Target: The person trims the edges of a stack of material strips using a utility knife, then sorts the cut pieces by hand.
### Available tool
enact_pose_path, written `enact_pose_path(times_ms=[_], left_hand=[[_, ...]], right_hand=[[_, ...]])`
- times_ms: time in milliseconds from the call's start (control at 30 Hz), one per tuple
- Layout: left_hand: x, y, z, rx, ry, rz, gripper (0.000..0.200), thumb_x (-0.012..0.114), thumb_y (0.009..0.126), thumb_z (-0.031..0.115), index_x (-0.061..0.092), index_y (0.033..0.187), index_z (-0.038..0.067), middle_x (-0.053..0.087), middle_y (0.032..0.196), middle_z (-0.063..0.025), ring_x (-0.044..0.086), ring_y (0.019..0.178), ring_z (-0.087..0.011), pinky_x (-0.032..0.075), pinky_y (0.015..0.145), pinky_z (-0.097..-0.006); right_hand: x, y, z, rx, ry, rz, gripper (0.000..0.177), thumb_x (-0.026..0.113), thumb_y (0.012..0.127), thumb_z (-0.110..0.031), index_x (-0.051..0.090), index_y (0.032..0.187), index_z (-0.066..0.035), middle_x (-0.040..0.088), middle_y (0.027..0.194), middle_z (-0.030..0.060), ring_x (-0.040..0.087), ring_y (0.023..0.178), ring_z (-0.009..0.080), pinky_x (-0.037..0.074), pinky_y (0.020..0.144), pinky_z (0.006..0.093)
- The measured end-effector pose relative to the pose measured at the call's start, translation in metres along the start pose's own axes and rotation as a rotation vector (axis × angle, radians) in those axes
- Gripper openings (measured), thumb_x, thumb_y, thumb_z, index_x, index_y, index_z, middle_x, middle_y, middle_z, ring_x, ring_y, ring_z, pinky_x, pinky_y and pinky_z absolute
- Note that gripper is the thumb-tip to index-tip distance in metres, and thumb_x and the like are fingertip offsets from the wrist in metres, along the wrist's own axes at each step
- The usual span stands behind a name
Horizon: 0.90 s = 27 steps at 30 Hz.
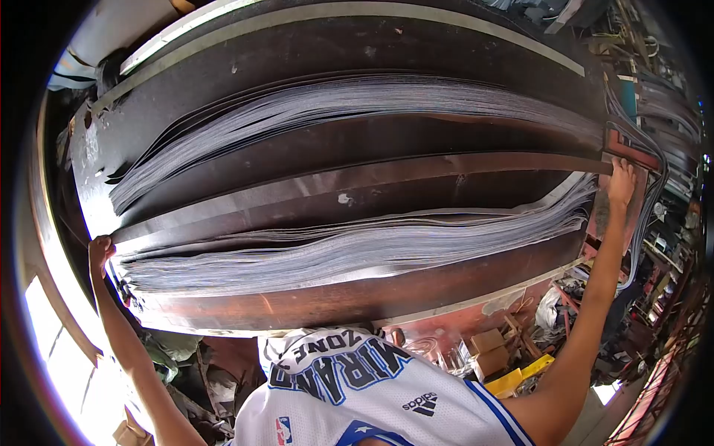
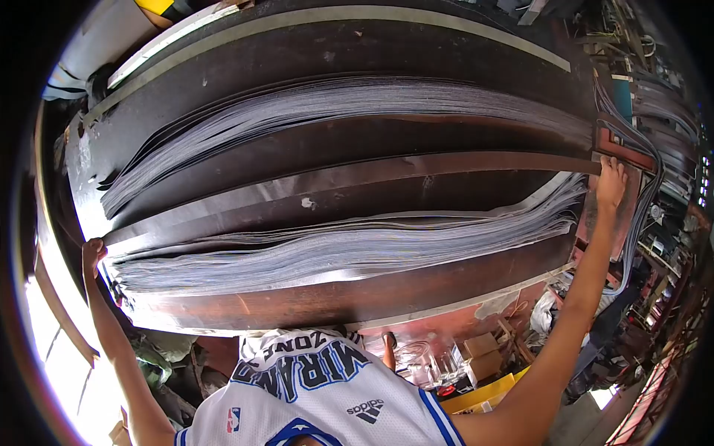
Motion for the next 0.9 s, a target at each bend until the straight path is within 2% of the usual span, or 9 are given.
enact_pose_path(times_ms=[233, 267, 333, 467, 567, 633, 700, 767, 900], left_hand=[[-0.021, 0.009, -0.020, -0.041, 0.022, -0.061, 0.013, 0.054, 0.096, 0.012, 0.056, 0.083, 0.012, 0.048, 0.073, 0.0055, 0.050, 0.063, -0.0064, 0.048, 0.063, -0.0243], [0.006, -0.017, 0.009, -0.049, 0.029, 0.234, 0.022, 0.049, 0.093, 0.007, 0.048, 0.072, 0.012, 0.037, 0.064, 0.0057, 0.039, 0.055, -0.0062, 0.040, 0.056, -0.0210], [0.004, -0.015, 0.000, -0.077, -0.001, 0.325, 0.017, 0.048, 0.094, 0.008, 0.053, 0.078, 0.012, 0.041, 0.066, 0.0053, 0.044, 0.058, -0.0070, 0.044, 0.061, -0.0217], [-0.041, 0.019, -0.038, -0.075, -0.011, -0.092, 0.011, 0.049, 0.098, 0.015, 0.058, 0.095, 0.009, 0.047, 0.074, 0.0025, 0.050, 0.065, -0.0084, 0.049, 0.065, -0.0234], [-0.027, 0.001, -0.025, -0.075, -0.059, 0.213, 0.011, 0.051, 0.097, 0.018, 0.058, 0.094, 0.009, 0.047, 0.074, 0.0025, 0.051, 0.066, -0.0091, 0.050, 0.067, -0.0247], [-0.032, 0.005, -0.027, -0.067, 0.000, 0.150, 0.012, 0.054, 0.096, 0.017, 0.061, 0.098, 0.007, 0.053, 0.078, 0.0006, 0.056, 0.069, -0.0109, 0.052, 0.069, -0.0271], [-0.043, 0.012, -0.031, -0.072, 0.070, 0.038, 0.015, 0.056, 0.095, 0.016, 0.063, 0.102, 0.005, 0.057, 0.080, -0.0010, 0.059, 0.071, -0.0120, 0.054, 0.069, -0.0286], [-0.032, 0.005, -0.025, -0.045, -0.025, 0.176, 0.010, 0.056, 0.095, 0.011, 0.063, 0.096, 0.004, 0.055, 0.076, -0.0002, 0.056, 0.065, -0.0101, 0.051, 0.062, -0.0263], [-0.020, -0.001, -0.010, -0.010, -0.069, 0.199, 0.021, 0.053, 0.094, 0.004, 0.052, 0.074, 0.007, 0.041, 0.063, 0.0033, 0.043, 0.054, -0.0073, 0.042, 0.052, -0.0240]], right_hand=[[0.008, 0.001, -0.012, -0.013, 0.060, 0.095, 0.039, 0.060, 0.087, -0.017, 0.060, 0.126, -0.016, 0.059, 0.127, 0.0054, 0.053, 0.120, 0.0279, 0.046, 0.097, 0.0435], [0.001, 0.002, -0.018, -0.003, 0.075, 0.046, 0.038, 0.060, 0.087, -0.017, 0.061, 0.125, -0.016, 0.059, 0.126, 0.0055, 0.054, 0.119, 0.0277, 0.046, 0.096, 0.0433], [-0.009, 0.005, -0.025, 0.018, 0.074, -0.010, 0.036, 0.060, 0.087, -0.017, 0.061, 0.123, -0.015, 0.059, 0.125, 0.0056, 0.054, 0.118, 0.0275, 0.046, 0.096, 0.0432], [0.015, 0.012, -0.039, 0.107, 0.162, -0.120, 0.048, 0.069, 0.083, -0.011, 0.059, 0.129, -0.017, 0.056, 0.135, 0.0053, 0.052, 0.125, 0.0272, 0.043, 0.104, 0.0437], [0.019, 0.003, -0.049, 0.119, 0.209, -0.061, 0.055, 0.070, 0.082, -0.006, 0.056, 0.133, -0.017, 0.052, 0.143, 0.0051, 0.048, 0.132, 0.0258, 0.039, 0.110, 0.0437], [0.002, 0.002, -0.055, 0.130, 0.249, -0.082, 0.056, 0.068, 0.082, -0.003, 0.056, 0.135, -0.017, 0.051, 0.145, 0.0069, 0.047, 0.134, 0.0268, 0.039, 0.111, 0.0420], [-0.006, -0.003, -0.063, -0.002, 0.534, -0.195, 0.061, 0.068, 0.078, 0.002, 0.056, 0.136, -0.015, 0.053, 0.142, 0.0099, 0.049, 0.131, 0.0299, 0.042, 0.108, 0.0401], [-0.039, -0.024, -0.087, -0.227, 0.879, -0.068, 0.066, 0.070, 0.073, 0.008, 0.057, 0.135, -0.013, 0.054, 0.140, 0.0124, 0.050, 0.129, 0.0324, 0.043, 0.106, 0.0389], [-0.103, -0.064, -0.138, -0.393, 1.007, 0.094, 0.073, 0.073, 0.071, 0.007, 0.053, 0.138, -0.012, 0.053, 0.141, 0.0107, 0.049, 0.130, 0.0341, 0.040, 0.109, 0.0413]])
Point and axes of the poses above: each hand's wrist, its own y-axis towards the middle knuckle, its own x-axis out of the palm, z = x × y, the point moved 4 cm from there along y, towards the middle knuckle
